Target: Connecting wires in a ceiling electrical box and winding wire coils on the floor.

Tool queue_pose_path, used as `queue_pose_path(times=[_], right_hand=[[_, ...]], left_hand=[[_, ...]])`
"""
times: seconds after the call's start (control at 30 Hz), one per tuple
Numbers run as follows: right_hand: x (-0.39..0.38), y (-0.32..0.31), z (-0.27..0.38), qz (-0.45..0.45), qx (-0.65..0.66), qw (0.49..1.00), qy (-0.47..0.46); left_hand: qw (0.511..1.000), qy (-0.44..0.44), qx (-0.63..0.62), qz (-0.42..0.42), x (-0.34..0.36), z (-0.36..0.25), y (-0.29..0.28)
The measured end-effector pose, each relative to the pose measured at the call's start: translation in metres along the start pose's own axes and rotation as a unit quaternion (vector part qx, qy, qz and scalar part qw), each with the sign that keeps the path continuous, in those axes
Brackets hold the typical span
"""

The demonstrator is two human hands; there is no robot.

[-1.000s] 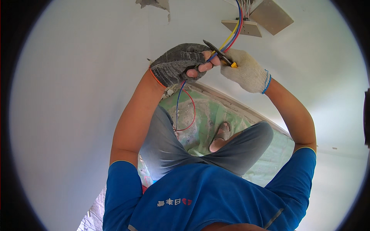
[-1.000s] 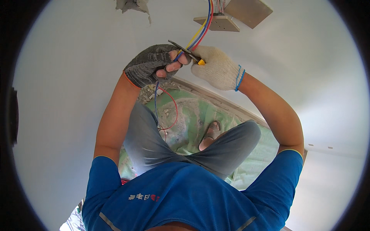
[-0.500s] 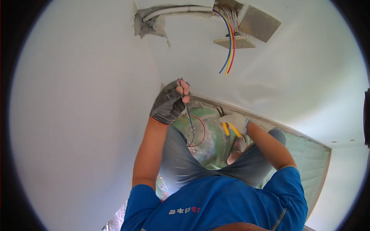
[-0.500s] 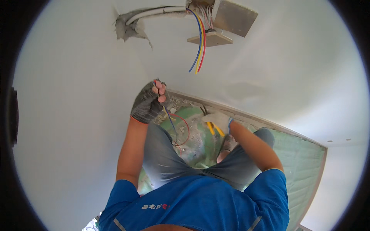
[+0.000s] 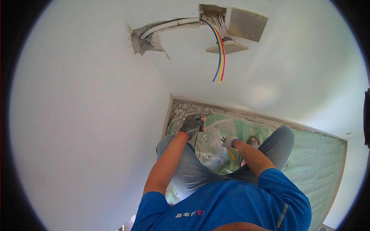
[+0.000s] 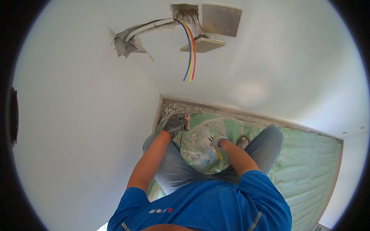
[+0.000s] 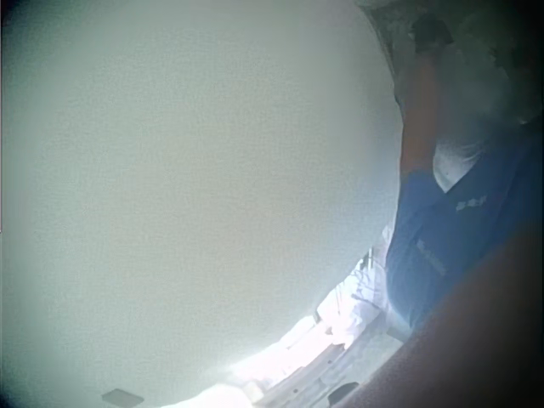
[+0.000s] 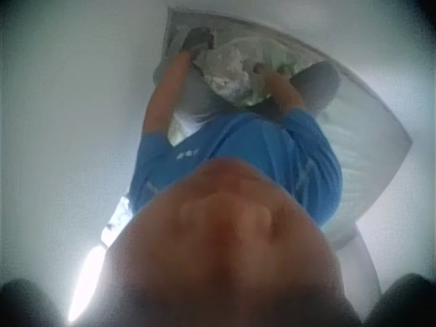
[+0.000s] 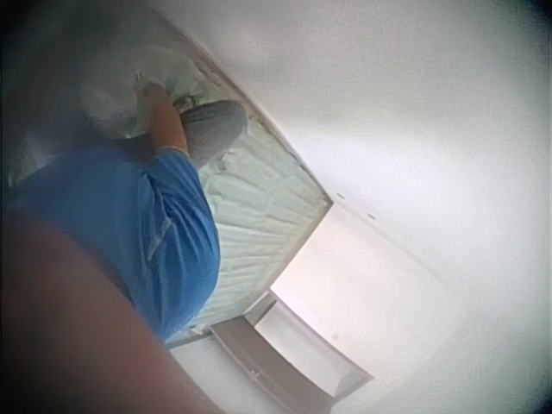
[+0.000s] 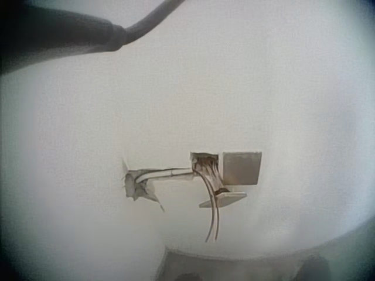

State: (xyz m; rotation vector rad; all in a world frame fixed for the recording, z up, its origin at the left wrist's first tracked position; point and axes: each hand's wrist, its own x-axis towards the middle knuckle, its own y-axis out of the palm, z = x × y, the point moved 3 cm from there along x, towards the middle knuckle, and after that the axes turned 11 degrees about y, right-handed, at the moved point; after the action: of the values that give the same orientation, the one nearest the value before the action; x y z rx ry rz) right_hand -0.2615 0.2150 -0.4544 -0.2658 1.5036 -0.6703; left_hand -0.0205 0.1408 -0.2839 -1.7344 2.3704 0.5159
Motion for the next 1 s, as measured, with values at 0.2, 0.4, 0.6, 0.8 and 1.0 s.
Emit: queue_pose_path(times=[0.2, 0.4, 0.6, 0.8, 1.0], right_hand=[[0.007, 0.017, -0.014, 0.000, -0.076, 0.996, -0.053], [0.017, 0.041, -0.028, -0.011, -0.162, 0.978, -0.131], [0.026, 0.055, -0.039, 0.007, -0.139, 0.984, -0.113], [-0.025, -0.011, 0.013, 0.063, 0.365, 0.924, -0.094], [-0.122, -0.053, 0.081, 0.133, 0.465, 0.830, -0.277]], left_hand=[[0.990, -0.030, 0.110, 0.087, 0.012, 0.024, 0.027], [0.973, -0.022, 0.147, 0.178, 0.027, 0.023, 0.022], [0.996, -0.057, -0.066, -0.022, 0.013, 0.022, 0.017], [0.985, 0.001, -0.171, -0.007, 0.005, 0.042, -0.003], [0.976, 0.034, -0.214, -0.034, 0.008, 0.032, 0.004]])
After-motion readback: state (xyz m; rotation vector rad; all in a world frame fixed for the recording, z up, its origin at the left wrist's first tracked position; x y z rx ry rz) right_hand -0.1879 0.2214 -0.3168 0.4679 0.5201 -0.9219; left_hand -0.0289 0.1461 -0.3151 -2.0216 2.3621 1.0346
